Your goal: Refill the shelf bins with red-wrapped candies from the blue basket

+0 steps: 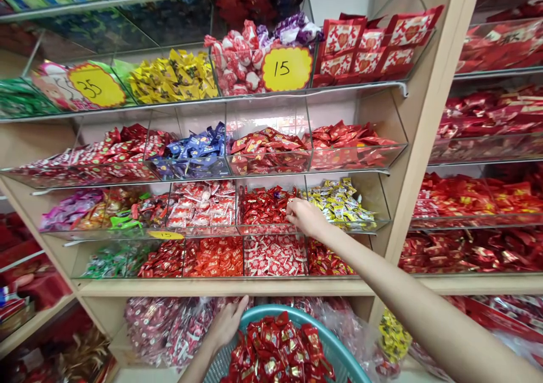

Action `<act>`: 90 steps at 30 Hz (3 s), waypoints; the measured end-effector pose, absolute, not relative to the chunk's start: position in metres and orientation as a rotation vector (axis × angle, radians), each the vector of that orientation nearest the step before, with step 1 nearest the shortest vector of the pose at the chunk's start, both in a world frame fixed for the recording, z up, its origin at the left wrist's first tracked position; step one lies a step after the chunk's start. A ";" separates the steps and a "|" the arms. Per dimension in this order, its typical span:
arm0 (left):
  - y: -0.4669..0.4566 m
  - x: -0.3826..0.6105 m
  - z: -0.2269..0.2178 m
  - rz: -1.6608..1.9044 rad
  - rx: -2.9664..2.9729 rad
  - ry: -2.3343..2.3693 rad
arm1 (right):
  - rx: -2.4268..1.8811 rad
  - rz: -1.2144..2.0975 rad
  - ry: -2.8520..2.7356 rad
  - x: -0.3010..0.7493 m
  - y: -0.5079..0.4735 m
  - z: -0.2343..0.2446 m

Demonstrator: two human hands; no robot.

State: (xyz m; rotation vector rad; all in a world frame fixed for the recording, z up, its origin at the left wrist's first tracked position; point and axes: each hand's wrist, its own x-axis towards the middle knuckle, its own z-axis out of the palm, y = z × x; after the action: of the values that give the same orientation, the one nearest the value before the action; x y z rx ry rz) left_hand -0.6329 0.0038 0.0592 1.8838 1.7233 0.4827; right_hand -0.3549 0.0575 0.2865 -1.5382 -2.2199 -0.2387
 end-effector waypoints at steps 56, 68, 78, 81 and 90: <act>0.004 -0.634 0.063 0.487 1.922 1.650 | -1.474 0.526 -2.146 -0.354 -0.083 0.121; 0.003 -0.634 0.065 0.486 1.900 1.670 | -1.488 0.604 -2.065 -0.354 -0.065 0.098; 0.005 -0.633 0.061 0.515 1.898 1.637 | -1.572 0.511 -1.977 -0.347 -0.040 0.073; 0.004 -0.633 0.061 0.532 1.881 1.648 | -1.570 0.494 -1.974 -0.349 -0.041 0.076; 0.002 -0.632 0.064 0.523 1.850 1.654 | -1.559 0.427 -1.971 -0.343 -0.039 0.109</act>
State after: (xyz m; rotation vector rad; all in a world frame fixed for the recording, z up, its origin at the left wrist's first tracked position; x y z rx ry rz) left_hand -0.6320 0.0020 0.0644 1.8498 1.6540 0.5234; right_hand -0.3431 -0.0391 0.1086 -1.5589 -1.9713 0.4274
